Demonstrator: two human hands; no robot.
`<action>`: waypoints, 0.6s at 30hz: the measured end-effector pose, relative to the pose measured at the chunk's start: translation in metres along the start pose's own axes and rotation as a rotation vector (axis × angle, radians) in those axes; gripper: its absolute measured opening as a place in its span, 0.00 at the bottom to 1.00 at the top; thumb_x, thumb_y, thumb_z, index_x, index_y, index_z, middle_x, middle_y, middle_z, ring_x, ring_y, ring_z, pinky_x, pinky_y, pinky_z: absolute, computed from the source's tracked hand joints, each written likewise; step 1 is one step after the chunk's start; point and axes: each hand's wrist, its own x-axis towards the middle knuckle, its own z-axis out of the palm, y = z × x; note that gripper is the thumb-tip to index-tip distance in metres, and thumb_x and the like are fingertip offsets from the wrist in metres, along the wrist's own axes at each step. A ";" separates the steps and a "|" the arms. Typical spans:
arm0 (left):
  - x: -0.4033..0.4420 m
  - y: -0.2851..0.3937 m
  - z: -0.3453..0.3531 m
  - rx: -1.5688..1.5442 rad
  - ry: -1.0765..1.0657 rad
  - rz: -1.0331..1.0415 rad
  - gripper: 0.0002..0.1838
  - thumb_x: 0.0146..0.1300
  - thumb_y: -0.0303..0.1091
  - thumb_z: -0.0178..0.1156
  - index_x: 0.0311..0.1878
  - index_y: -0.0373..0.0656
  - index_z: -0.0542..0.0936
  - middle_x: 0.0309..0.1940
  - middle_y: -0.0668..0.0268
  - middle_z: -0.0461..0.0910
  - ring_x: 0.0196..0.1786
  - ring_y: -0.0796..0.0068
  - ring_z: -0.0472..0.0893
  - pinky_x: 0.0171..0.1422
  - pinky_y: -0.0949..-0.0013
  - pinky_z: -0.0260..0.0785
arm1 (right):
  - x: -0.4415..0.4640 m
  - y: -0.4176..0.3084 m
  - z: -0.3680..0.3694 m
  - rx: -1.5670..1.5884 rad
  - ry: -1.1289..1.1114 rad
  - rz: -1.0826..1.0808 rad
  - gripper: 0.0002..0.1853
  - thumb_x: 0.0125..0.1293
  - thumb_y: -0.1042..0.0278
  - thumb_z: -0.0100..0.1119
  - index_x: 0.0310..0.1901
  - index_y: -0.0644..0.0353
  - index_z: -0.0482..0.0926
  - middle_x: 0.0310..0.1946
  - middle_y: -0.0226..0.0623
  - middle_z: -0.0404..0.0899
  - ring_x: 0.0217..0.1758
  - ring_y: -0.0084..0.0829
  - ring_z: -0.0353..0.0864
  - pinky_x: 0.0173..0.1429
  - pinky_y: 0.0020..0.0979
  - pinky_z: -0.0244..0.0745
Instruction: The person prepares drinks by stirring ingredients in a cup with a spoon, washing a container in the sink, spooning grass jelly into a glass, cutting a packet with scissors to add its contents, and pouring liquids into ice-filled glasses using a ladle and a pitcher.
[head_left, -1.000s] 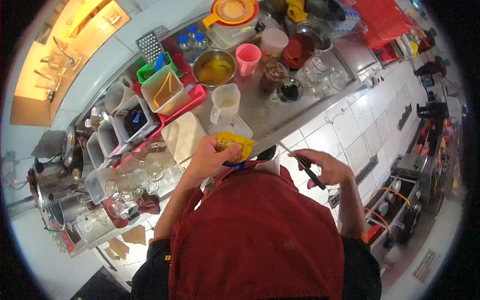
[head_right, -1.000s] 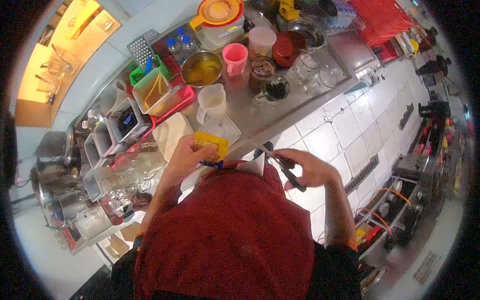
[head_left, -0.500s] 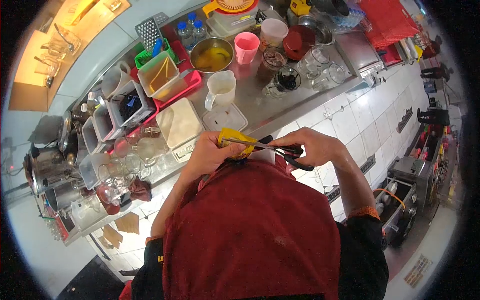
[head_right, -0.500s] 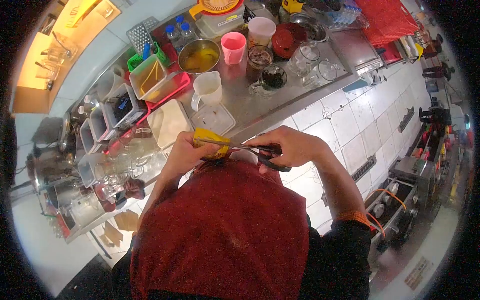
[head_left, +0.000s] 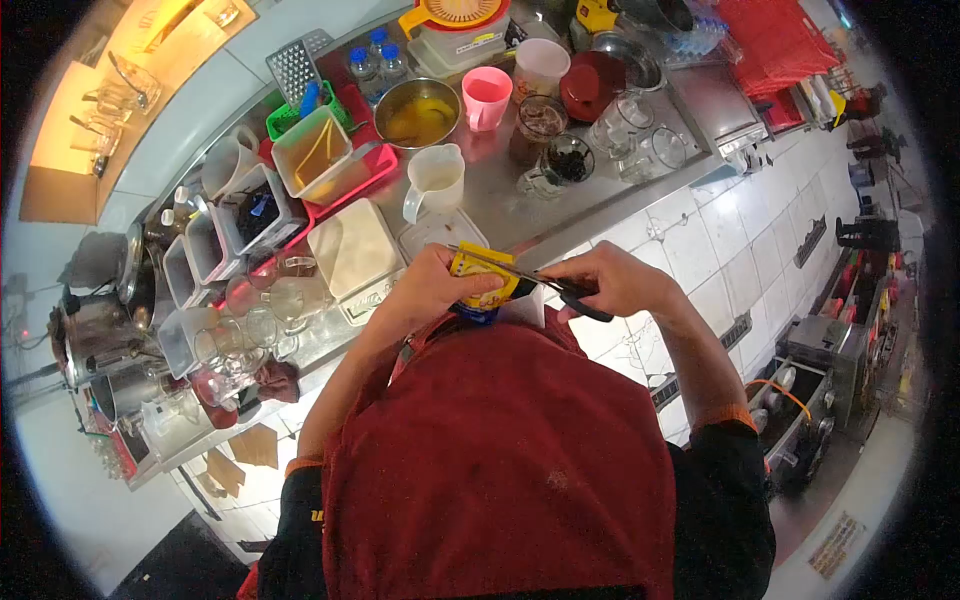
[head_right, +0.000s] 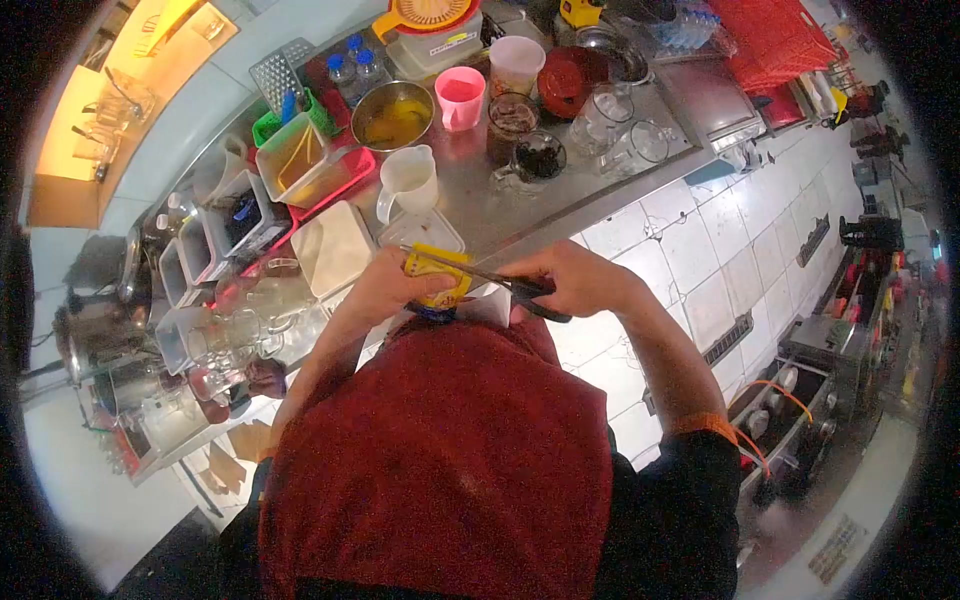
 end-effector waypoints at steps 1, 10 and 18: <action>0.009 -0.006 -0.002 0.003 -0.005 -0.001 0.18 0.58 0.39 0.71 0.45 0.36 0.85 0.34 0.67 0.86 0.36 0.84 0.81 0.42 0.76 0.73 | 0.002 0.012 0.003 0.002 0.005 0.002 0.29 0.53 0.65 0.75 0.58 0.56 0.79 0.18 0.24 0.67 0.22 0.16 0.61 0.25 0.25 0.59; 0.082 -0.068 -0.002 -0.118 -0.169 -0.092 0.17 0.56 0.40 0.72 0.41 0.35 0.85 0.33 0.67 0.85 0.34 0.81 0.81 0.38 0.75 0.72 | 0.019 0.109 0.015 0.041 -0.020 0.164 0.28 0.55 0.53 0.73 0.54 0.59 0.79 0.25 0.31 0.80 0.26 0.22 0.74 0.32 0.28 0.70; 0.083 -0.045 -0.025 0.210 -0.116 -0.038 0.13 0.56 0.35 0.71 0.40 0.36 0.84 0.33 0.67 0.85 0.34 0.80 0.80 0.40 0.74 0.73 | 0.038 0.139 0.012 -0.410 0.137 0.225 0.25 0.59 0.53 0.63 0.54 0.57 0.77 0.43 0.53 0.82 0.46 0.48 0.82 0.47 0.46 0.77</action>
